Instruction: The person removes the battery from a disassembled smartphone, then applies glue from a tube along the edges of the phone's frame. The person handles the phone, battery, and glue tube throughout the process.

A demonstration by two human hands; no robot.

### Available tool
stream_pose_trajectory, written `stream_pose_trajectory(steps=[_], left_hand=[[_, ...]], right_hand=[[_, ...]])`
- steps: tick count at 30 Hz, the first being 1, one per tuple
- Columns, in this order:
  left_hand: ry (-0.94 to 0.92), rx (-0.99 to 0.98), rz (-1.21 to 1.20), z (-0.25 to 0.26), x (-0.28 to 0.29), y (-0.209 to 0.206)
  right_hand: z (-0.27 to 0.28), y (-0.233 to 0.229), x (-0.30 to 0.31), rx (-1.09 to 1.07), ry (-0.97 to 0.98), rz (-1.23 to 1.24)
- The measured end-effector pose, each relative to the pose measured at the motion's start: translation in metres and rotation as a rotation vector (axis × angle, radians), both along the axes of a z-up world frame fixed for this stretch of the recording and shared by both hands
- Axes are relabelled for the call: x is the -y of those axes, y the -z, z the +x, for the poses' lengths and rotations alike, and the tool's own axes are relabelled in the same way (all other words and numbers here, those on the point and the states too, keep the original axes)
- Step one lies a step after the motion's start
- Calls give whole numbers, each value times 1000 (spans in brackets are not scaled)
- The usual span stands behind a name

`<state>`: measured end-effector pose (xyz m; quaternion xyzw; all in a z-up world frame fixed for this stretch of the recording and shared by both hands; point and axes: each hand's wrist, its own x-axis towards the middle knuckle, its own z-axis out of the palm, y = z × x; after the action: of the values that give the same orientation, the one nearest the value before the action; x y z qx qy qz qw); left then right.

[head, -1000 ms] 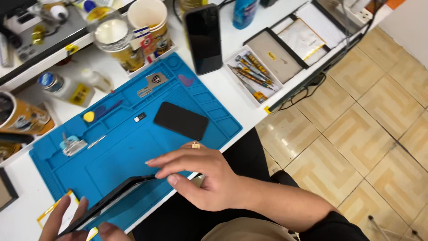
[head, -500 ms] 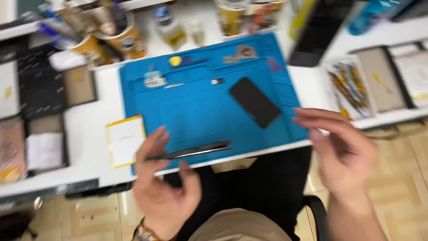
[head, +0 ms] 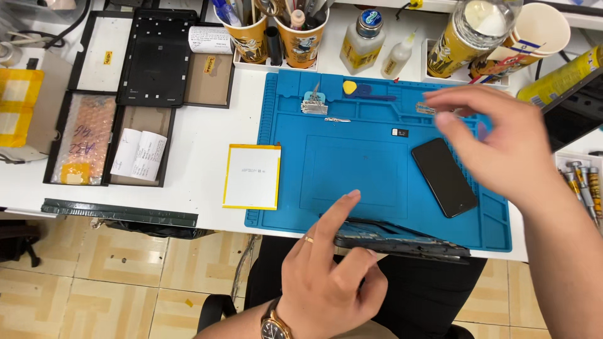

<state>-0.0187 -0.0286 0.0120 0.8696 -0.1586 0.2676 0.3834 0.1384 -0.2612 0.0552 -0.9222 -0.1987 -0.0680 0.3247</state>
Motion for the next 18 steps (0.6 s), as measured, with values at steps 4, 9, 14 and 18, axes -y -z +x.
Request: stream_pose_trajectory(steps=[4,9,14,18], left_hand=[[61,-3,-41,1,-5,-7],[-91,-218,-144,-6,6,5],[-78,-305,-167,-7,7,37],[-47,-262,-161,-2,6,39]], right_hand=[[47,-4,-68,-282,-178,-263],[82,10,-122,-244,-412,-333],[85,8,-147,-317,-479,-378],[79,11,-134,-312,-567,-385]])
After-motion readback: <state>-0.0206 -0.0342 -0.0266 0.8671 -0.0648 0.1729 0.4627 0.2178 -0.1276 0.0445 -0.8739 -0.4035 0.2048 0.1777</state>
